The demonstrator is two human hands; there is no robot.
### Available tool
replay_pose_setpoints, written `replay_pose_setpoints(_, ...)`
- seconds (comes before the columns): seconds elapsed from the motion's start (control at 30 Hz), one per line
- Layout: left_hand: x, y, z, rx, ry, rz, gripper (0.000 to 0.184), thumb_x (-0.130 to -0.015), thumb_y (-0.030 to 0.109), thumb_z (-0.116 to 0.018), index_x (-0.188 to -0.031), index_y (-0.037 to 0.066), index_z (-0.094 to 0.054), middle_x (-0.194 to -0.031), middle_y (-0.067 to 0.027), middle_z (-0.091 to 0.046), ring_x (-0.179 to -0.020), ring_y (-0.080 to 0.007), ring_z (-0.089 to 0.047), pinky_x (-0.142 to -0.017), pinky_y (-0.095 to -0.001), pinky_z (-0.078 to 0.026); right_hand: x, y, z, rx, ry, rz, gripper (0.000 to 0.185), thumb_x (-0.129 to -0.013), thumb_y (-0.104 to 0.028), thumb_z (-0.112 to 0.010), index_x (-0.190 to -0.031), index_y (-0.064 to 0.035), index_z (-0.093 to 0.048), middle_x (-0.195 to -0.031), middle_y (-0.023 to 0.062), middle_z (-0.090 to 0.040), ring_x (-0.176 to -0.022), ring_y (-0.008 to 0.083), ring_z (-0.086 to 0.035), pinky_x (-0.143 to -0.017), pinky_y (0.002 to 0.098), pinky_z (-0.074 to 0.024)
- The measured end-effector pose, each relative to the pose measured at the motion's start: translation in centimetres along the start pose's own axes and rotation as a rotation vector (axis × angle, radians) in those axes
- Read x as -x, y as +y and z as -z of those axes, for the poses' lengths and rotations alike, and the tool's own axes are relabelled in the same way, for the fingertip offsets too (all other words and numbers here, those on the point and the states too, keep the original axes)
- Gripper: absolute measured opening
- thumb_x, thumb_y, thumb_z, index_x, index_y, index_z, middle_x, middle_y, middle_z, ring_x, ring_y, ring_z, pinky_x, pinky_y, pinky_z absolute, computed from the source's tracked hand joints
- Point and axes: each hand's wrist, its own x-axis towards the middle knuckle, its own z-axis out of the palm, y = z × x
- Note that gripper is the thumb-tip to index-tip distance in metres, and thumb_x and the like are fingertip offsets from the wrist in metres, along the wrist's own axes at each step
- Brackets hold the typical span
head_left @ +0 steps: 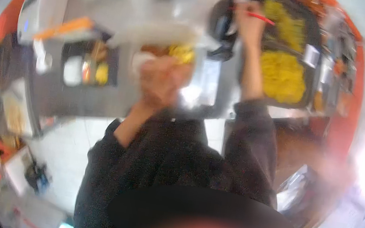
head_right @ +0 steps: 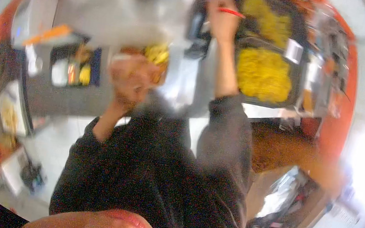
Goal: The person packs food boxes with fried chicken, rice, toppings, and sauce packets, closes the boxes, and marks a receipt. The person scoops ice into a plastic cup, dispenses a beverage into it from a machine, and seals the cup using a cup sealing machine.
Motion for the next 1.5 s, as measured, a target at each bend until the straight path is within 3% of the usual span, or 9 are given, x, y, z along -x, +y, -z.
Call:
replay_pose_setpoints(0.23, -10.0, -2.4, 6.5, -0.216, -0.519, 0.268, 0.038, -0.094, 0.035, -0.042, -0.119, 0.011, -0.058, -0.108, -0.0204, -0.063, -0.096, -0.037, -0.058, -0.083, -0.047, -0.044, 3.6, -5.9, -0.8, 0.236, 0.402, -0.125, 0.023, -0.075, -0.015, -0.064, -0.091, -0.0039, -0.053, -0.087, 0.0195, -0.054, -0.081, 0.0372, -0.053, -0.071, 0.0432, -0.0432)
replay_pose_setpoints(0.4, -11.8, -4.9, 6.0, 0.36, -1.036, 0.518, 0.03, -0.093, 0.023, -0.046, -0.115, 0.006, -0.058, -0.094, -0.0142, -0.064, -0.084, -0.0283, -0.06, -0.074, -0.0398, -0.046, 21.3, -8.4, -3.6, 0.125, -0.23, 0.706, 0.029, -0.071, -0.026, -0.069, -0.091, -0.0069, -0.06, -0.09, 0.0107, -0.057, -0.086, 0.0287, -0.056, -0.072, 0.0418, -0.0433)
replay_pose_setpoints(0.63, -7.0, -9.0, 0.3, 0.667, -1.102, 0.411, 0.039, -0.097, 0.025, -0.042, -0.126, -0.001, -0.048, -0.125, -0.0188, -0.05, -0.115, -0.0294, -0.048, -0.097, -0.0362, -0.037, 28.2, -7.7, -9.8, 0.398, -0.157, 0.556, 0.043, -0.081, -0.028, -0.057, -0.114, -0.0009, -0.055, -0.119, 0.0168, -0.053, -0.112, 0.0302, -0.049, -0.096, 0.0427, -0.0379)
replay_pose_setpoints(0.83, -2.6, -5.2, 0.1, 0.03, -0.797, -0.039, 0.048, -0.091, 0.028, -0.051, -0.131, 0.003, -0.045, -0.126, -0.0189, -0.051, -0.116, -0.037, -0.048, -0.1, -0.0431, -0.036, 27.2, -11.3, -5.9, 0.085, -0.281, 0.943, 0.032, -0.087, -0.018, -0.052, -0.112, 0.0006, -0.055, -0.115, 0.0178, -0.056, -0.11, 0.0298, -0.053, -0.092, 0.0425, -0.0425)
replay_pose_setpoints(0.97, 3.9, -2.6, -1.6, 0.005, -0.591, -0.024, 0.058, -0.082, 0.035, -0.058, -0.134, 0.013, -0.045, -0.127, -0.0132, -0.049, -0.118, -0.0329, -0.045, -0.1, -0.051, -0.031, 23.8, -13.4, -1.8, 0.436, -0.825, 0.027, 0.015, -0.075, -0.012, -0.057, -0.085, -0.0032, -0.063, -0.097, 0.0157, -0.062, -0.091, 0.0327, -0.057, -0.076, 0.042, -0.0446)
replay_pose_setpoints(1.0, 4.4, -1.2, -1.2, -0.02, -0.632, 0.02, 0.061, -0.084, 0.039, -0.057, -0.139, 0.018, -0.04, -0.134, -0.0122, -0.045, -0.126, -0.0329, -0.039, -0.105, -0.055, -0.025, 24.6, -9.5, -3.5, 0.361, -0.447, -0.255, 0.014, -0.07, -0.015, -0.061, -0.078, -0.0036, -0.063, -0.092, 0.0132, -0.063, -0.093, 0.0327, -0.056, -0.077, 0.0442, -0.0427)
replay_pose_setpoints(1.1, 5.6, 1.6, 0.7, -0.263, -0.674, 0.262, 0.066, -0.091, 0.047, -0.045, -0.145, 0.013, -0.029, -0.15, -0.0165, -0.025, -0.14, -0.0353, -0.018, -0.112, -0.0547, -0.011, 26.4, -6.1, -2.6, 0.628, -0.182, -0.021, 0.066, -0.085, -0.023, -0.056, -0.138, 0.0053, -0.03, -0.142, 0.0266, -0.031, -0.135, 0.0369, -0.028, -0.11, 0.0517, -0.0182)
replay_pose_setpoints(1.37, 11.1, 2.5, 2.9, 0.062, -0.142, 0.676, 0.061, -0.096, 0.025, -0.041, -0.143, -0.007, -0.018, -0.148, -0.0293, -0.017, -0.139, -0.0423, -0.014, -0.113, -0.0483, -0.011, 29.2, -7.3, 0.0, 0.417, -0.241, -0.15, 0.063, -0.092, -0.018, -0.05, -0.14, 0.0117, -0.021, -0.148, 0.029, -0.019, -0.141, 0.0375, -0.014, -0.115, 0.0459, -0.0091)
replay_pose_setpoints(1.5, 11.5, 2.1, 2.2, 0.42, -0.137, 0.91, 0.054, -0.097, 0.02, -0.037, -0.141, -0.008, -0.022, -0.145, -0.0298, -0.026, -0.136, -0.0417, -0.023, -0.112, -0.0447, -0.018, 28.4, -8.0, 0.8, 0.132, -0.284, -0.443, 0.051, -0.096, -0.019, -0.044, -0.136, 0.0097, -0.031, -0.13, 0.0307, -0.044, -0.122, 0.0383, -0.044, -0.101, 0.0401, -0.0338)
